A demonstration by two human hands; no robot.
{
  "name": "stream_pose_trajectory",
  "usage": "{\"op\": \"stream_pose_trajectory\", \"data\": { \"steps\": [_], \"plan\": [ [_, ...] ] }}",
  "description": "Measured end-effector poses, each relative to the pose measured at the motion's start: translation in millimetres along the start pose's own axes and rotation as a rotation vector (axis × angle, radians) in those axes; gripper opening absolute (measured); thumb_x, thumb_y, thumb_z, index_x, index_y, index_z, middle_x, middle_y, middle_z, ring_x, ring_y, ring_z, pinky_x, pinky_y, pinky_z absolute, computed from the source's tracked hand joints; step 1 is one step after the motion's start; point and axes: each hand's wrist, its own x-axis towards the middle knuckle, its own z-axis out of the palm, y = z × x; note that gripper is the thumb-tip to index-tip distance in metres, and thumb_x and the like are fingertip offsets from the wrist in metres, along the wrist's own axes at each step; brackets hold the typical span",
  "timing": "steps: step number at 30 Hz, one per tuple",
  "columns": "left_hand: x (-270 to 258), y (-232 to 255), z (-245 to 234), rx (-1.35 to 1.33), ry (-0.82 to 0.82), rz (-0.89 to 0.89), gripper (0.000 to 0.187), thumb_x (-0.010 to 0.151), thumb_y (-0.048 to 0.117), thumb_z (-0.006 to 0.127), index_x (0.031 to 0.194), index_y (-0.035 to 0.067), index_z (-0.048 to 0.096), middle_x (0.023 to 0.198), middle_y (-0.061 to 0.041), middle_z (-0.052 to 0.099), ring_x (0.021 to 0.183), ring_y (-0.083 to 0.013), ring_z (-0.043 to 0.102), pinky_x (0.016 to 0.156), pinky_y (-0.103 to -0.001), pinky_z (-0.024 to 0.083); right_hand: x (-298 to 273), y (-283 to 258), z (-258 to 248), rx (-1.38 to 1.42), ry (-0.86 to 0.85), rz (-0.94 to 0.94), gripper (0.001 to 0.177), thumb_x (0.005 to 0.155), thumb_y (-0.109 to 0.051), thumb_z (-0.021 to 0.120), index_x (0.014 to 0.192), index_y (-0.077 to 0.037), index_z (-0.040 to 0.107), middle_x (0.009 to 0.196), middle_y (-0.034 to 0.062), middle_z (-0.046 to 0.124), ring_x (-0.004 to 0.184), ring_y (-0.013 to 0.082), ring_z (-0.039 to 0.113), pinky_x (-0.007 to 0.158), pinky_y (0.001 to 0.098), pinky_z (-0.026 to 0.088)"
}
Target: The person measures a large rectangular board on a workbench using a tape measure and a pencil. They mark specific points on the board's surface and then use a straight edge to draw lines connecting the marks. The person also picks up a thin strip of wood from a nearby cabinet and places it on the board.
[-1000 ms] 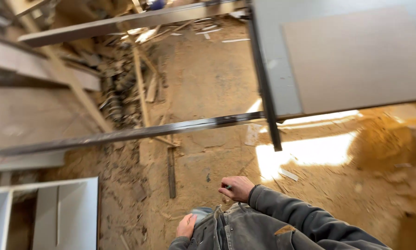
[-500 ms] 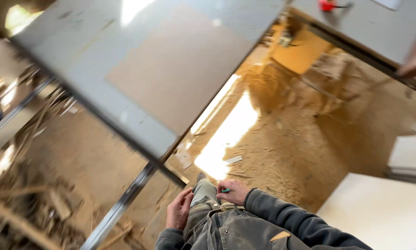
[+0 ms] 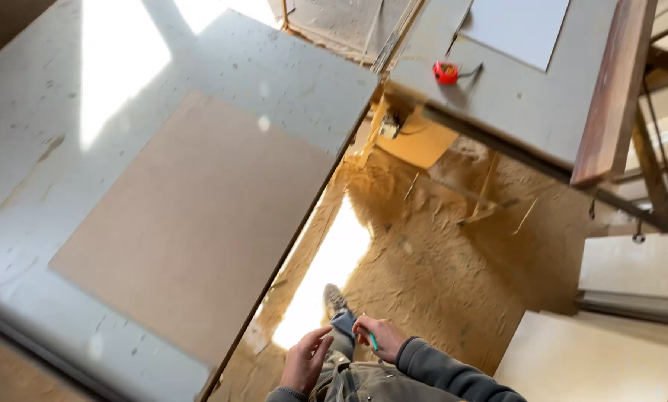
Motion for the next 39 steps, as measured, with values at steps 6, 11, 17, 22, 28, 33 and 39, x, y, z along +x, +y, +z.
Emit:
{"op": "stream_pose_trajectory", "data": {
  "steps": [6,11,17,22,28,33,39],
  "plan": [
    [101,62,8,0.134,-0.044,-0.019,0.032,0.095,0.03,0.067,0.123,0.016,0.072,0.112,-0.008,0.079,0.097,-0.0199,0.078,0.084,-0.033,0.063,53,-4,-110,-0.059,0.258,-0.058,0.022,0.097,-0.025,0.066,0.11,-0.008,0.068,0.095,0.014,0.078,0.09,0.0281,0.077,0.076,0.0403,0.06],
    [164,105,15,0.198,-0.05,0.066,0.031,0.096,0.03,0.065,0.122,0.014,0.071,0.118,-0.007,0.077,0.102,-0.0207,0.077,0.087,-0.035,0.062,87,-8,-222,-0.2,0.415,-0.056,0.047,0.089,-0.033,0.075,0.127,-0.008,0.06,0.118,0.0194,0.071,0.105,0.0336,0.071,0.089,0.0437,0.058],
    [211,126,35,0.173,0.108,-0.071,0.033,0.095,0.031,0.066,0.124,0.015,0.071,0.115,-0.008,0.077,0.102,-0.0216,0.076,0.086,-0.036,0.062,168,4,-381,-0.353,0.738,-0.205,0.071,0.083,-0.035,0.084,0.137,0.0,0.053,0.13,0.0254,0.064,0.117,0.0426,0.061,0.097,0.0497,0.051],
    [247,131,82,0.021,0.368,-0.182,0.033,0.094,0.028,0.068,0.122,0.013,0.073,0.113,-0.011,0.078,0.097,-0.0235,0.078,0.083,-0.037,0.063,259,27,-516,-0.457,0.88,-0.334,0.086,0.083,-0.031,0.085,0.148,0.004,0.042,0.14,0.0217,0.062,0.124,0.0438,0.056,0.108,0.0503,0.045],
    [274,158,134,-0.062,0.506,-0.247,0.032,0.095,0.028,0.068,0.122,0.012,0.072,0.108,-0.012,0.08,0.094,-0.0245,0.079,0.083,-0.035,0.063,339,67,-617,-0.802,0.768,-0.398,0.086,0.073,-0.036,0.093,0.141,-0.003,0.052,0.142,0.0271,0.058,0.126,0.0451,0.054,0.106,0.051,0.045],
    [273,182,140,-0.03,0.597,-0.203,0.032,0.097,0.03,0.069,0.121,0.01,0.074,0.111,-0.016,0.078,0.099,-0.0282,0.076,0.083,-0.039,0.06,368,98,-645,-0.747,0.591,-0.429,0.074,0.078,-0.032,0.093,0.138,-0.009,0.058,0.125,0.0206,0.067,0.116,0.0426,0.063,0.098,0.0511,0.052],
    [279,193,147,-0.174,0.598,-0.327,0.036,0.098,0.032,0.066,0.127,0.011,0.072,0.112,-0.012,0.077,0.095,-0.0224,0.076,0.083,-0.035,0.06,332,10,-575,-0.403,0.442,-0.393,0.06,0.088,-0.036,0.088,0.134,-0.006,0.063,0.126,0.0146,0.071,0.115,0.0304,0.07,0.101,0.0417,0.055]
  ]
}}
